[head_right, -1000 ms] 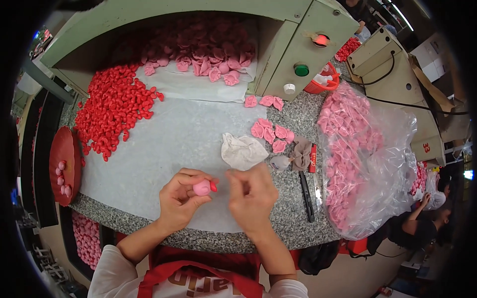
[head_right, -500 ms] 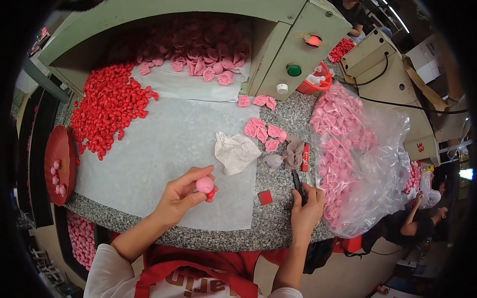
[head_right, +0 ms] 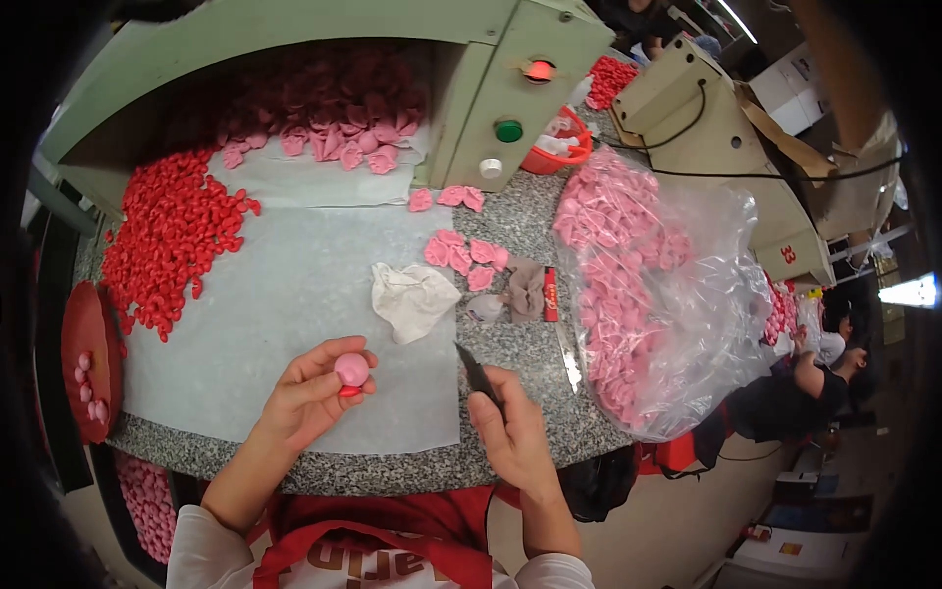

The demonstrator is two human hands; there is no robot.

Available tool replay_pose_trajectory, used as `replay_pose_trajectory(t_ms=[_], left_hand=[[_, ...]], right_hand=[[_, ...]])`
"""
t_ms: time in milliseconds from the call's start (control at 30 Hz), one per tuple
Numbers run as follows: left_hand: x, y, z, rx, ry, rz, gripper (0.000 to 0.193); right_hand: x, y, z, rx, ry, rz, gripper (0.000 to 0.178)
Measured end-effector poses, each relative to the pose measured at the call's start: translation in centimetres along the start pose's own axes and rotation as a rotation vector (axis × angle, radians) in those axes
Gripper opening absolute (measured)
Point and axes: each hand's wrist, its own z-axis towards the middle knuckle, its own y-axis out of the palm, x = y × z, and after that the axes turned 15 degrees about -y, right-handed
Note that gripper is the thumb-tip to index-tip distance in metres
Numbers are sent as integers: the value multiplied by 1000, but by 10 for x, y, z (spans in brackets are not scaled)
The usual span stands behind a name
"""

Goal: Assemble small pink toy components by applying glue and attaching parts at a factory workbench.

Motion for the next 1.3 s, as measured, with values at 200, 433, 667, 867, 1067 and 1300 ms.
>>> replay_pose_trajectory(t_ms=[200,433,667,867,1067,1300], left_hand=[[5,-4,3,-101,-24,-90,45],[11,-11,-1,-24,15,-187,45],[9,-6,1,57,27,-63,43],[5,-4,4,35,-28,-37,43],[2,-3,8,46,-42,-25,43],[3,-3,3,52,-55,-35,42]], right_hand=[[-21,25,45,-200,-229,-67,27],[-18,51,61,-284,-329,-132,24],[-4,57,55,-196,-514,-346,23],[-2,58,52,-190,-625,-689,44],[7,57,50,-138,-616,-762,45],[11,61,50,-122,-687,-816,49]])
